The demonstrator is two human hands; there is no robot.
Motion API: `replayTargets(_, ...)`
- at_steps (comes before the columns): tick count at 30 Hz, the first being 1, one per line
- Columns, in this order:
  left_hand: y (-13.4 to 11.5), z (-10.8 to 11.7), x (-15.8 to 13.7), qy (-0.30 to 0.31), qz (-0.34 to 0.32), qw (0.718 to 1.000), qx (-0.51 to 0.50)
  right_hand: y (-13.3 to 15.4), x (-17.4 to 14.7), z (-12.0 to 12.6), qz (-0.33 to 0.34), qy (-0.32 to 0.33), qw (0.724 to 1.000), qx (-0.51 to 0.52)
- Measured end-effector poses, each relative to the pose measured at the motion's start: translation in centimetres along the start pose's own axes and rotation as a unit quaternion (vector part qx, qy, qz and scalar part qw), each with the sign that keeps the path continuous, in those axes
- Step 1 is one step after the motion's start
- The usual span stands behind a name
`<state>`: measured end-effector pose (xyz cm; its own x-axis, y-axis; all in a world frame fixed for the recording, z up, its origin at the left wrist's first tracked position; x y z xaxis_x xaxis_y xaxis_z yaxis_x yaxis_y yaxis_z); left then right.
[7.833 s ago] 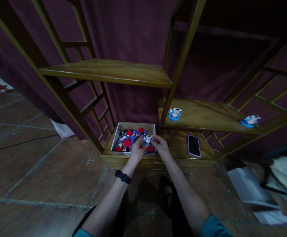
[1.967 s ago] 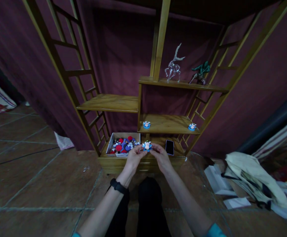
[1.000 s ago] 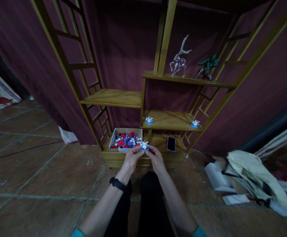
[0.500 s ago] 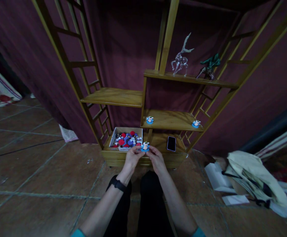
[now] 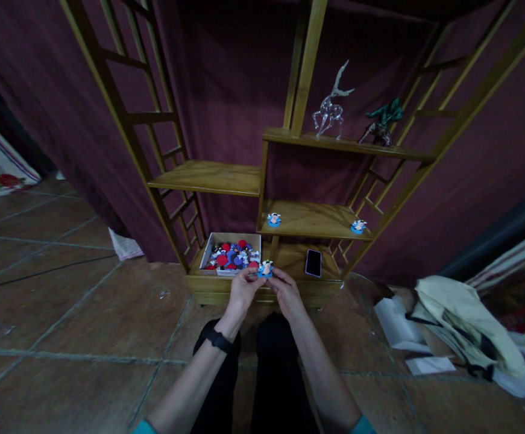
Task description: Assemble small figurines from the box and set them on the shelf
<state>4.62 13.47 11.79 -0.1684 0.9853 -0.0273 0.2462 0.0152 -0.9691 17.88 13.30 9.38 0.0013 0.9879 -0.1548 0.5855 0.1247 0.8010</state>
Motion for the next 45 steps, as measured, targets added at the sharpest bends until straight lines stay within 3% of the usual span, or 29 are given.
replayTargets(9, 0.1, -0.2, 0.0, 0.003, -0.030, 0.999, 0.016, -0.6, 0.3, 0.3, -0.024, -0.008, 1.000, 0.018)
replayTargets(21, -0.2, 0.1, -0.3, -0.003, -0.115, 0.984, 0.136, -1.1, 0.4, 0.3, -0.031, -0.001, 0.999, 0.023)
replayTargets(34, 1.1, 0.7, 0.4, -0.009, -0.075, 0.994, 0.084, -0.3, 0.0, 0.7, 0.001, -0.028, 1.000, 0.007)
replayTargets(45, 2.3, 0.6, 0.6, 0.010, -0.073, 0.990, 0.118, -0.4, 0.1, 1.4, 0.015, -0.038, 0.997, -0.063)
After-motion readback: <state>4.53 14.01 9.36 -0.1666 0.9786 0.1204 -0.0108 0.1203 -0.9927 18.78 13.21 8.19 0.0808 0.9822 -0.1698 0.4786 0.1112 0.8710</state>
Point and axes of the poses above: each hand's wrist, its own x-axis towards the middle knuckle, its own z-axis out of the back of the hand, y = z × x, the point moved 9 cm from there along x, towards the middle knuckle, and after that the axes turned 2 degrees about -z, right-handed, at the moved point
